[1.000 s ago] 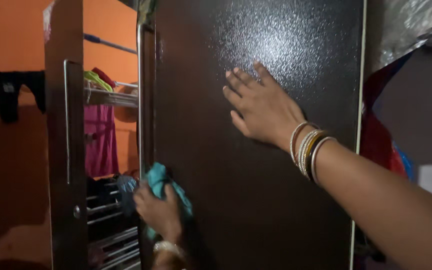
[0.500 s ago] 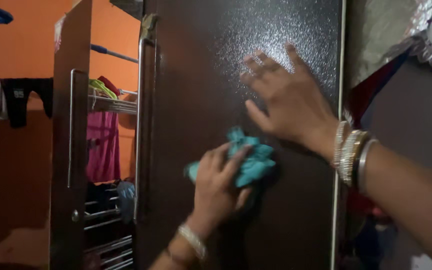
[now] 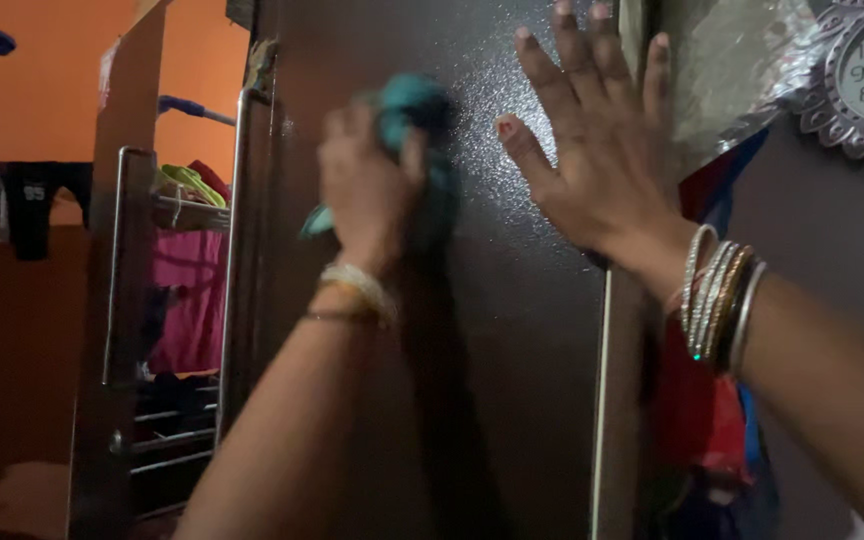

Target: The person retrieves a cloth from a drawer and wipes the exterior surfaces of a dark wooden cabinet and wardrobe. They clean the drawer front, side panels, and door surfaces using a teal cloth.

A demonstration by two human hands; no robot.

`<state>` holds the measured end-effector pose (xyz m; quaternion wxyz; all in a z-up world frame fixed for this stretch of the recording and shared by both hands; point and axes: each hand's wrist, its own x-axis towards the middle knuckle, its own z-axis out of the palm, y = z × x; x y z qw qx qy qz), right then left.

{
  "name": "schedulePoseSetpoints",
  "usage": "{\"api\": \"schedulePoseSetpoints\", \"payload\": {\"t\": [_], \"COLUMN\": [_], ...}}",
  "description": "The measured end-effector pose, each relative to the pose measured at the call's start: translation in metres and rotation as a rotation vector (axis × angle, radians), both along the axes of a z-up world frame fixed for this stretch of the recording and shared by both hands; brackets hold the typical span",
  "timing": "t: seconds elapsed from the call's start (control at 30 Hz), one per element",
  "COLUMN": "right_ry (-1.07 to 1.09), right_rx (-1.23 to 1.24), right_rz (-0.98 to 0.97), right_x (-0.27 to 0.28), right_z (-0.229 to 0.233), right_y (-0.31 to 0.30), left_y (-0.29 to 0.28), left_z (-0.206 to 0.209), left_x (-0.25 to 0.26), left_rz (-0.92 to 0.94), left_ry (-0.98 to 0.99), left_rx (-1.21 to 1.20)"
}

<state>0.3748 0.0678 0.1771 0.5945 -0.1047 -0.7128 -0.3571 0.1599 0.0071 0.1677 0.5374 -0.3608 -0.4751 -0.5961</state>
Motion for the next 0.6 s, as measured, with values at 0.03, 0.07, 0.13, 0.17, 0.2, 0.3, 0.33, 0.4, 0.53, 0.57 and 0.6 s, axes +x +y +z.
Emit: {"api": "schedulePoseSetpoints", "payload": {"t": [0.03,0.07,0.13,0.17,0.2,0.3,0.33,0.4,0.53,0.57,0.6], "right_ry": [0.000,-0.004,-0.001,0.002,0.004,0.028,0.030,0.056,0.072,0.080,0.088], "right_rx": [-0.001,0.008,0.029,0.038,0.046,0.072,0.075,0.035,-0.040,-0.030,-0.019], "right_rz": [-0.005,0.010,0.041,0.094,0.147,0.256,0.286,0.279,0.281,0.278,0.275], "right_x": [0.001,0.001,0.003,0.003,0.003,0.005,0.003,0.002,-0.005,-0.004,-0.003], "right_z": [0.000,0.000,0.002,0.000,-0.003,-0.003,-0.006,-0.004,-0.011,-0.010,-0.008], "right_y": [0.001,0.002,0.006,0.007,0.008,0.012,0.013,0.013,0.019,0.020,0.021], "left_y": [-0.002,-0.002,0.003,0.012,0.022,0.029,0.025,0.012,-0.002,0.002,0.004], "left_z": [0.006,0.010,0.015,0.008,-0.008,-0.020,-0.025,-0.020,-0.056,-0.068,-0.080], "left_x": [0.005,0.011,0.024,0.033,0.044,0.044,0.041,0.037,0.062,0.073,0.078], "left_rz": [0.088,0.176,0.202,0.141,0.100,0.012,0.009,-0.020,0.002,0.031,-0.019], "left_ry": [-0.016,-0.032,0.087,0.209,0.323,0.497,0.432,0.178,-0.092,-0.004,0.109], "left_rx": [0.035,0.069,0.102,0.088,0.075,0.090,0.129,0.160,0.100,0.094,0.082]}}
